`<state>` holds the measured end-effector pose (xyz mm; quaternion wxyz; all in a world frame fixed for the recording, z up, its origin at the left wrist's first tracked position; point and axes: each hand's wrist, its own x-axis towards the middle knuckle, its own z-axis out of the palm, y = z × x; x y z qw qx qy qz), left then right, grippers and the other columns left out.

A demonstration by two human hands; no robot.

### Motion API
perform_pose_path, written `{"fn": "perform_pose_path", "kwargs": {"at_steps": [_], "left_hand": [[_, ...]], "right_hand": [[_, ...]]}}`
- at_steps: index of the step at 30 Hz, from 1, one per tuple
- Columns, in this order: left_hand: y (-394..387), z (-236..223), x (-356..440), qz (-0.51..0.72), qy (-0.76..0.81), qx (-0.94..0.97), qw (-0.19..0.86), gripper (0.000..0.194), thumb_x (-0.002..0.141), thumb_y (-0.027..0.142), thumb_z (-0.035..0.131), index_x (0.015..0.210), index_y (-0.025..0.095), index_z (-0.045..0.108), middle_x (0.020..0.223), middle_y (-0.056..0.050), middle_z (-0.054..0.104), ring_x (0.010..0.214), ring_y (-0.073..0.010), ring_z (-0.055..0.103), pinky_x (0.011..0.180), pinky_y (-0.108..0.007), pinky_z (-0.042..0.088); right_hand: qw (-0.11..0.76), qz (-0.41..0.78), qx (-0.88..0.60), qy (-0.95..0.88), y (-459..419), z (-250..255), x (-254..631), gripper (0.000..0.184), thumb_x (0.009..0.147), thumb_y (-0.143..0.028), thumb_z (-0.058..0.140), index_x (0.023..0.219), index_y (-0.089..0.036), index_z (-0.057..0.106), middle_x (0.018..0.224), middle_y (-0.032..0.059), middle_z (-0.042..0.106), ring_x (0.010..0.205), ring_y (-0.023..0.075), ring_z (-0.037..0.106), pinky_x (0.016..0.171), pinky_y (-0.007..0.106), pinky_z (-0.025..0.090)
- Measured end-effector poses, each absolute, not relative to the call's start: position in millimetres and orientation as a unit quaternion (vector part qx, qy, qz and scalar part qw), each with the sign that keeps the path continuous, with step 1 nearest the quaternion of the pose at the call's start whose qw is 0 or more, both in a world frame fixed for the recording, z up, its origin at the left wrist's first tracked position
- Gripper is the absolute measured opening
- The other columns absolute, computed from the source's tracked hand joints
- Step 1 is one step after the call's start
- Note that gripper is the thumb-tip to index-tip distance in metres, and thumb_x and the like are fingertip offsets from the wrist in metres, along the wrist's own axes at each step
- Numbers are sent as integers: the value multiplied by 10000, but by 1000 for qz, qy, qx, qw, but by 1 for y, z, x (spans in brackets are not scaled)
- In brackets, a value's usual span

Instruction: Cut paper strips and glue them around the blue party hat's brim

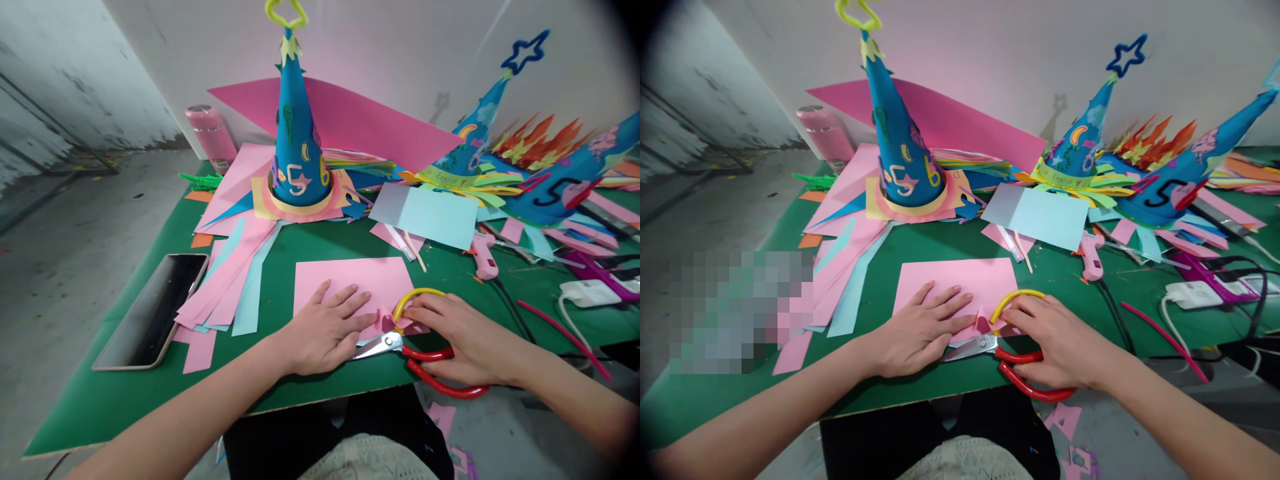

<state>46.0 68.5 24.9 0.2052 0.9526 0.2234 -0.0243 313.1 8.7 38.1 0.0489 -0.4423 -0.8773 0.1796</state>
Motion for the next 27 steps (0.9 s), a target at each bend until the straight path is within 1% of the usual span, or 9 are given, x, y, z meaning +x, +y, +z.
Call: {"fn": "perform_pose_path", "kwargs": {"at_steps": [5, 10, 12, 16, 19, 21, 24, 27], "left_hand": [[69, 24, 47, -20, 223, 952, 210, 451, 926, 305, 289, 1358, 259, 409, 1499, -49, 233, 1390, -261, 141, 1071, -589, 85], [71, 24, 51, -14, 228, 949, 217, 437, 929, 301, 278, 1320, 226, 459, 1497, -59, 236, 1388, -264, 146, 1074, -591, 73], [74, 28, 50, -21, 229, 944, 234, 442, 932, 298, 265, 1323, 213, 455, 1496, -62, 240, 1389, -257, 147, 1078, -579, 92], [81, 40, 33, -10, 247, 929, 277, 456, 920, 245, 255, 1343, 236, 426, 1489, -29, 264, 1388, -224, 160, 1090, -547, 128], [78, 48, 11, 6, 270, 928, 256, 458, 883, 186, 296, 1299, 248, 478, 1473, -9, 308, 1384, -233, 178, 1087, -569, 108], [73, 50, -2, 0, 277, 931, 239, 459, 869, 155, 312, 1274, 251, 505, 1460, -2, 337, 1378, -243, 201, 1083, -573, 129], [64, 46, -14, -18, 276, 934, 227, 452, 880, 145, 313, 1277, 251, 501, 1460, -6, 337, 1373, -246, 218, 1078, -551, 175], [63, 38, -20, -25, 265, 941, 211, 437, 905, 164, 322, 1298, 273, 478, 1468, -7, 322, 1376, -242, 208, 1082, -549, 146]], "right_hand": [[48, 187, -443, -875, 9, 42, 307, 413, 730, -307, 592, 1130, -228, 522, 1129, 95, 572, 1081, 260, 517, 854, 411, 394], [58, 216, -454, -862, 12, 47, 293, 365, 711, -299, 601, 1069, -243, 562, 1078, 75, 582, 1045, 250, 536, 864, 406, 395], [60, 224, -455, -860, 13, 48, 290, 357, 709, -299, 602, 1060, -244, 566, 1077, 75, 581, 1045, 253, 536, 870, 410, 394], [57, 225, -446, -864, 15, 48, 289, 374, 703, -303, 602, 1070, -242, 558, 1096, 85, 581, 1067, 268, 525, 884, 424, 385], [58, 223, -430, -873, 21, 46, 287, 358, 699, -304, 605, 1049, -242, 559, 1098, 80, 579, 1081, 265, 517, 870, 409, 394], [61, 215, -419, -880, 26, 46, 283, 360, 705, -310, 603, 1054, -238, 553, 1111, 81, 574, 1091, 261, 513, 862, 400, 399], [60, 202, -403, -891, 32, 45, 277, 392, 711, -321, 605, 1088, -237, 539, 1138, 83, 570, 1104, 261, 508, 876, 405, 394], [46, 196, -403, -893, 33, 45, 276, 413, 726, -329, 603, 1122, -244, 521, 1157, 75, 565, 1124, 256, 498, 889, 409, 392]]}}
